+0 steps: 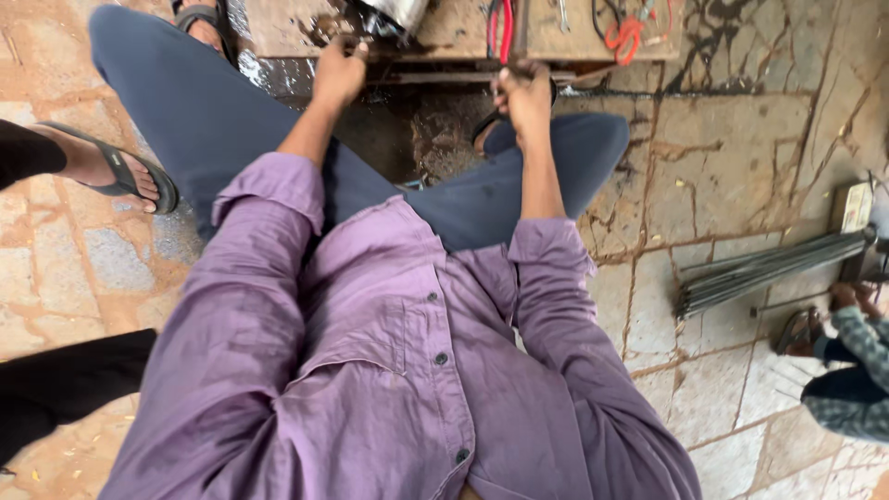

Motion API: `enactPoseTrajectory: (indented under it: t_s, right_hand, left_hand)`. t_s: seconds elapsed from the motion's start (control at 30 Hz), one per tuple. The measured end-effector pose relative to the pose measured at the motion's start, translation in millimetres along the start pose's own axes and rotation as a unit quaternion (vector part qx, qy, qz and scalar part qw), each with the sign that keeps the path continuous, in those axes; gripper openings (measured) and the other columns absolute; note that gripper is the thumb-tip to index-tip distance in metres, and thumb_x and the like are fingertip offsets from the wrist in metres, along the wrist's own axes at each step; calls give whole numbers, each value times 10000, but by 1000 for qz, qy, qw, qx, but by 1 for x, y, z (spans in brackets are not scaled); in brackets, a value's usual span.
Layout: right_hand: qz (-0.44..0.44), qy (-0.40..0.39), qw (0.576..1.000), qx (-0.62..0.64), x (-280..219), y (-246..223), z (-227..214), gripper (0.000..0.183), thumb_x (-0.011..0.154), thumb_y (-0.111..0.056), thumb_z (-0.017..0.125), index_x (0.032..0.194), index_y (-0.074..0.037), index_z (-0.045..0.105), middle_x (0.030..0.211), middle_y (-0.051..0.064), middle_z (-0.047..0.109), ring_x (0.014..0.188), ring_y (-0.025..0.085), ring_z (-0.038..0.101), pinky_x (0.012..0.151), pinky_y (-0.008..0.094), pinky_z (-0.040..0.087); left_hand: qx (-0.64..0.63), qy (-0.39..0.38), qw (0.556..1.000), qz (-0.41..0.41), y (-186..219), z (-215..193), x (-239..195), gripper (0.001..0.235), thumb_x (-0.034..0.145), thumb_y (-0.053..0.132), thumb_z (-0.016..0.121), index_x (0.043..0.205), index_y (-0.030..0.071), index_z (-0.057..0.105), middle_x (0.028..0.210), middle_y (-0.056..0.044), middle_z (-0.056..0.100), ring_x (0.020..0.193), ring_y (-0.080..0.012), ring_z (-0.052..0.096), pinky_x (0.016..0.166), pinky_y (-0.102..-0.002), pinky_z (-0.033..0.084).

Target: The person disassembles a pump motor by hand and with a hammer, removes the internal stator, and applies a substance to the coils with a small brush.

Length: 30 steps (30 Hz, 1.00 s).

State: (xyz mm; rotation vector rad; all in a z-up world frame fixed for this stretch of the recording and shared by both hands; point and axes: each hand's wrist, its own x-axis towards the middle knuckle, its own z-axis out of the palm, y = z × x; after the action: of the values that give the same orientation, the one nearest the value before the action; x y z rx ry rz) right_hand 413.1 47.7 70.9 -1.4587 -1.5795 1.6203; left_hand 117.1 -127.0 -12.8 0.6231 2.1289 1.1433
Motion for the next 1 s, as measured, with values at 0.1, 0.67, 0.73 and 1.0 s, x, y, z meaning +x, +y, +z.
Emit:
enactPoseTrajectory:
  t_s: [0.1, 0.67, 0.73, 1.0]
  right_hand:
    - [14, -15, 999, -31, 4, 13, 10, 370, 979, -138, 689, 1265, -28, 482, 878, 64, 768, 589, 80, 635, 500, 225, 492]
    - [24, 61, 996, -60, 68, 15, 21, 387, 927, -103, 731, 1248, -8, 538, 931, 93, 751, 681, 103, 645, 550, 254, 507]
    - [31, 58, 996, -62, 62, 7, 26, 379, 936, -110, 724, 1253, -10, 541, 937, 93, 747, 691, 97, 651, 561, 251, 519]
    - [30, 56, 995, -78, 49, 20, 28, 403, 943, -121, 724, 1268, -19, 510, 937, 58, 729, 699, 87, 651, 574, 245, 526]
  left_hand:
    - [-27, 44, 993, 102, -24, 23, 23, 526, 1062, 359, 610, 1292, -113, 595, 1204, -300, 641, 1158, -425, 578, 964, -473, 440]
    - [-94, -61, 993, 38, 17, 19, 26, 338, 1094, 225, 560, 1151, -62, 729, 887, -94, 723, 769, -145, 651, 698, -305, 468]
    - [-152, -105, 982, -31, 47, 11, 21, 372, 1115, 261, 540, 1083, -56, 730, 745, -88, 655, 603, -144, 553, 560, -312, 411]
    - [-355, -230, 904, 68, 108, -2, 39, 283, 1080, 100, 421, 1160, -52, 646, 766, -90, 695, 607, -142, 615, 559, -295, 519]
